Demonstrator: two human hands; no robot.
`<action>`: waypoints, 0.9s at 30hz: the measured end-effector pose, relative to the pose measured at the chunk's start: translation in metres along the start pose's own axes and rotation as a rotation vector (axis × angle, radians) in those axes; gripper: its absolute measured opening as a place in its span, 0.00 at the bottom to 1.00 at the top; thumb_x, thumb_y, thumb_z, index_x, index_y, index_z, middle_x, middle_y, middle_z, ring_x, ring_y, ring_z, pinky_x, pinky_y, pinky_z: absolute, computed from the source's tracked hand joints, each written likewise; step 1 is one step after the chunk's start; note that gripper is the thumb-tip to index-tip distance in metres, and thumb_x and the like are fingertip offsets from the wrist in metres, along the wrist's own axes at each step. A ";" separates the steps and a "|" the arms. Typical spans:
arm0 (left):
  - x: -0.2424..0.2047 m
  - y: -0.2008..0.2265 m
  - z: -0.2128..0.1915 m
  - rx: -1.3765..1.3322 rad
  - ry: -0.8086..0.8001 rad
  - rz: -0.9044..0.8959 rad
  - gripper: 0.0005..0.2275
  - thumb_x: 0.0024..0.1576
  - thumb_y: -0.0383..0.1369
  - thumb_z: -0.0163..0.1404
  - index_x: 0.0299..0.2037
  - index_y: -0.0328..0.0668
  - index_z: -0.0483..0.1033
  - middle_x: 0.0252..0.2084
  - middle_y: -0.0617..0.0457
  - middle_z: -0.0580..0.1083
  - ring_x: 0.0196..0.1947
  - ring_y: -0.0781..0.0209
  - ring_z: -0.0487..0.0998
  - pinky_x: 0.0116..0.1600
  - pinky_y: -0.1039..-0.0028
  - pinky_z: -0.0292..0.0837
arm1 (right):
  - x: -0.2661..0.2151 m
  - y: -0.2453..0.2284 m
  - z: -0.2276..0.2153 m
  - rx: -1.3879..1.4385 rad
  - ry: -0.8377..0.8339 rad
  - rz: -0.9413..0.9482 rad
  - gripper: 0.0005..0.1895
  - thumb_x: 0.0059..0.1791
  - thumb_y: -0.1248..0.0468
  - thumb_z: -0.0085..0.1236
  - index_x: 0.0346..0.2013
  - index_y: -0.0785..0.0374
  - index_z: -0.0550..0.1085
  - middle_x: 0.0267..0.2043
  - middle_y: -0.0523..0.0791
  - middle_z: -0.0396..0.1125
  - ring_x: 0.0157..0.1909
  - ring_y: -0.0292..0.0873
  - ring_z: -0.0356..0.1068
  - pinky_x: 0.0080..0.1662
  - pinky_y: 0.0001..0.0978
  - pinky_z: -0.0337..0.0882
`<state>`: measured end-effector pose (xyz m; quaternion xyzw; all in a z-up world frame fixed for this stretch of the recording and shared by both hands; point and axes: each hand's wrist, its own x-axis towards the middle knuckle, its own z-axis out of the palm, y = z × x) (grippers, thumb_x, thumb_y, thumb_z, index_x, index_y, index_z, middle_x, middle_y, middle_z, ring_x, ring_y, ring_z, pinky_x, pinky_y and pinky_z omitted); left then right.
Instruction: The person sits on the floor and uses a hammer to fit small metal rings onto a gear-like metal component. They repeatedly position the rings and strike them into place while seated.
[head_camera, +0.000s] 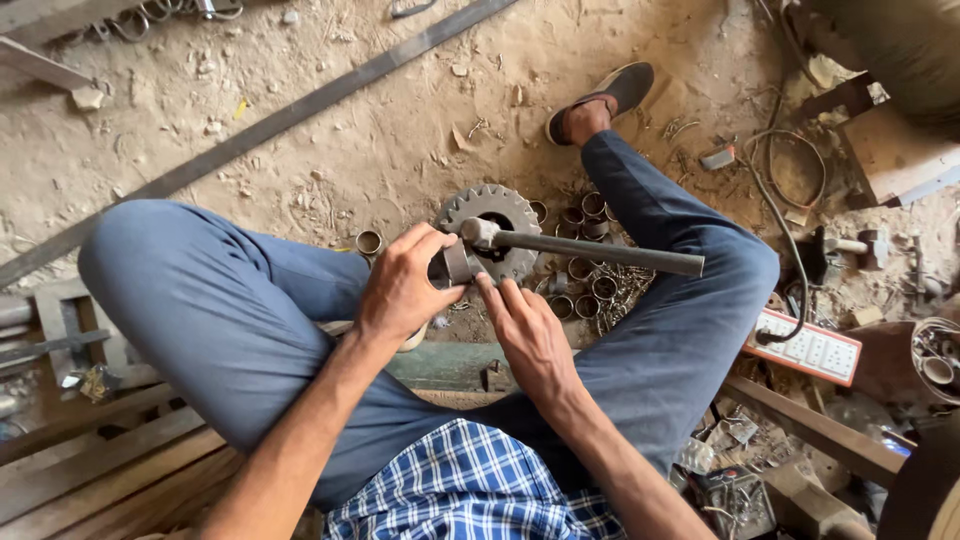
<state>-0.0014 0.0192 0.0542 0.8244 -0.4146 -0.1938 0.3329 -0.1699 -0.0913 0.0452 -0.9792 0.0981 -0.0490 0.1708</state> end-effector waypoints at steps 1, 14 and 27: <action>-0.002 0.000 0.000 0.038 0.027 0.054 0.25 0.39 0.29 0.69 0.48 0.34 0.76 0.46 0.45 0.75 0.47 0.47 0.78 0.52 0.63 0.75 | 0.000 -0.004 -0.002 0.011 -0.021 0.011 0.38 0.40 0.75 0.53 0.67 0.72 0.64 0.43 0.50 0.64 0.39 0.47 0.66 0.45 0.38 0.70; -0.019 0.002 0.013 0.152 0.112 0.132 0.25 0.42 0.31 0.70 0.48 0.32 0.76 0.44 0.43 0.75 0.45 0.44 0.78 0.50 0.61 0.76 | -0.006 -0.017 -0.028 0.111 -0.067 0.030 0.37 0.38 0.75 0.53 0.64 0.78 0.63 0.44 0.52 0.64 0.40 0.49 0.68 0.44 0.39 0.71; -0.006 -0.004 0.003 0.056 0.021 0.129 0.25 0.38 0.31 0.69 0.47 0.29 0.79 0.42 0.43 0.77 0.43 0.47 0.80 0.49 0.63 0.77 | -0.012 0.010 0.004 -0.154 -0.040 -0.182 0.34 0.47 0.71 0.53 0.68 0.74 0.63 0.40 0.45 0.61 0.38 0.40 0.65 0.43 0.33 0.70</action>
